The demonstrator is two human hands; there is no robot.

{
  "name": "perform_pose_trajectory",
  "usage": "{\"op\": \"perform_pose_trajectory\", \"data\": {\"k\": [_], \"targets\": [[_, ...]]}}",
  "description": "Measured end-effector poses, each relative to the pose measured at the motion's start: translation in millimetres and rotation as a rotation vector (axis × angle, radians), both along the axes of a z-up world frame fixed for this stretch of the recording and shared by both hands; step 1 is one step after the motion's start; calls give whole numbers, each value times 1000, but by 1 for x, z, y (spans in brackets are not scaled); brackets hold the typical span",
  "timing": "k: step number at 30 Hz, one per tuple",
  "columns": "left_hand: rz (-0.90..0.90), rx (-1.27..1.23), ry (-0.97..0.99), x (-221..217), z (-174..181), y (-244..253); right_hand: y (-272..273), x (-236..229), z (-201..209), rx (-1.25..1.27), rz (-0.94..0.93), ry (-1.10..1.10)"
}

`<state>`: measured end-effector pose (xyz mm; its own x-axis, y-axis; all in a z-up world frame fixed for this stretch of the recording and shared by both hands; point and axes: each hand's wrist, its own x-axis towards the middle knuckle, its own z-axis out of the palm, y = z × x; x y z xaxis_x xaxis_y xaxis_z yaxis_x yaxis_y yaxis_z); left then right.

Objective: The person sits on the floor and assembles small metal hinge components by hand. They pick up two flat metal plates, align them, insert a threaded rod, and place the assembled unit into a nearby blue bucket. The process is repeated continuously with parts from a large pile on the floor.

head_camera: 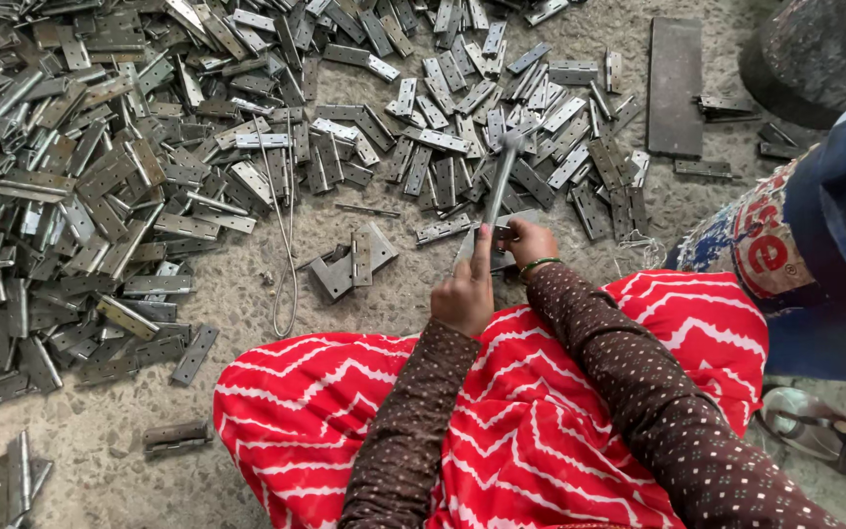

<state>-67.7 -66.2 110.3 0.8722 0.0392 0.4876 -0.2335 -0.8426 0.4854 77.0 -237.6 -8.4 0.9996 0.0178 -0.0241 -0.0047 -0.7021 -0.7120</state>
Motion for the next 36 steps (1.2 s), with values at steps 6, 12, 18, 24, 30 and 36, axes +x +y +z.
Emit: {"op": "perform_pose_trajectory", "data": {"k": [6, 12, 18, 24, 30, 36], "targets": [[32, -7, 78, -3, 10, 10, -1, 17, -1, -78, 56, -53], [-36, -75, -181, -9, 17, 10, 1, 5, -12, -36, 54, -28], [14, 114, 93, -3, 10, 10, 7, 5, -11, 110, 47, -24], [17, -36, -140, -17, 32, 17, 7, 6, 7, -74, 79, -68], [13, 50, -115, -4, 24, 9, 4, 0, 7, -36, 80, -39], [38, 42, 59, 2, 8, 12, 1, 21, 7, -91, 64, -157]]}}
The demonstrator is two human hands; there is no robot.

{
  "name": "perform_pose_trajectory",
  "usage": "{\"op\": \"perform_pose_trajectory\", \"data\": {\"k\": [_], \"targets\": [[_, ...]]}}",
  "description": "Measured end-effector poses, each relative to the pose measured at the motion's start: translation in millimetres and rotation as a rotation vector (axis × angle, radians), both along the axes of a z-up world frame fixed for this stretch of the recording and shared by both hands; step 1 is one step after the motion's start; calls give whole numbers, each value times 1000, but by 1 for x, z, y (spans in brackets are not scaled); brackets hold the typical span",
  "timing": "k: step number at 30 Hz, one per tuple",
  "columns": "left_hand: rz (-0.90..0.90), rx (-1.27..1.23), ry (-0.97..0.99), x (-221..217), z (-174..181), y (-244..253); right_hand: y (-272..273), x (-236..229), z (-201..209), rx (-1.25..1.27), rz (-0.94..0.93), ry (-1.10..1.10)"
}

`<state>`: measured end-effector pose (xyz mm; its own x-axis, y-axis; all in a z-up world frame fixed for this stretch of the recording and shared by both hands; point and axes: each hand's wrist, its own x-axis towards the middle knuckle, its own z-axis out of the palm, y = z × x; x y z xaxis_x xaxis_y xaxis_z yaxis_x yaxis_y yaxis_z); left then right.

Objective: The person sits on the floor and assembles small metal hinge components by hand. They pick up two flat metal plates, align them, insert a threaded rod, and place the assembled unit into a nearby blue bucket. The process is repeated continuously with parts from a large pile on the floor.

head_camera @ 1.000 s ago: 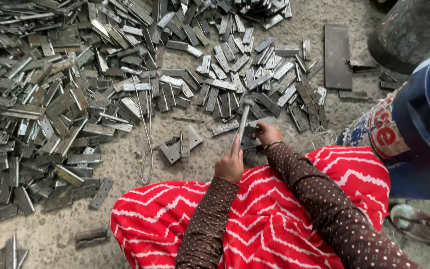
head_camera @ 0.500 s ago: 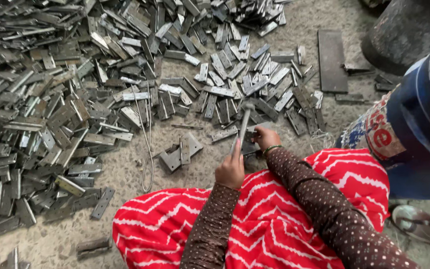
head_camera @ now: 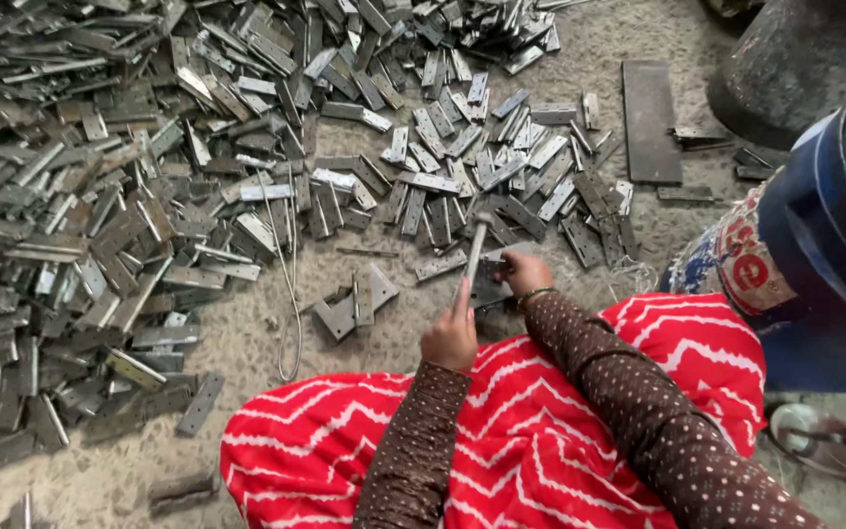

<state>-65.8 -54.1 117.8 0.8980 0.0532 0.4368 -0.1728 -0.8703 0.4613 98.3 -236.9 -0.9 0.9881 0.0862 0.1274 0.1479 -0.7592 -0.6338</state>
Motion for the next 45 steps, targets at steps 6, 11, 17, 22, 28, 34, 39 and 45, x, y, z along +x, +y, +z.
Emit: {"op": "perform_pose_trajectory", "data": {"k": [6, 11, 17, 22, 28, 34, 39, 45], "targets": [[-48, -127, -280, -8, 13, 5, 4, -17, -10, 75, 5, 42], [-24, 225, 177, 3, 3, -4, 3, -13, -13, 163, 28, 82], [-63, -63, -97, -8, -4, 2, 0, -14, -9, 16, 35, 45], [-29, -55, -216, -8, 4, -1, 3, -12, -1, 21, 51, 57], [-22, 21, 60, 5, -30, -1, 8, -9, -9, -28, 88, 93], [196, -257, 287, 22, -95, 16, 5, -10, 17, -125, 86, -34], [427, -185, 473, 36, -109, 34, 5, -20, 116, -222, 47, -186], [624, 72, 341, 43, -113, 64, -54, -61, 259, 171, -165, -559]]}}
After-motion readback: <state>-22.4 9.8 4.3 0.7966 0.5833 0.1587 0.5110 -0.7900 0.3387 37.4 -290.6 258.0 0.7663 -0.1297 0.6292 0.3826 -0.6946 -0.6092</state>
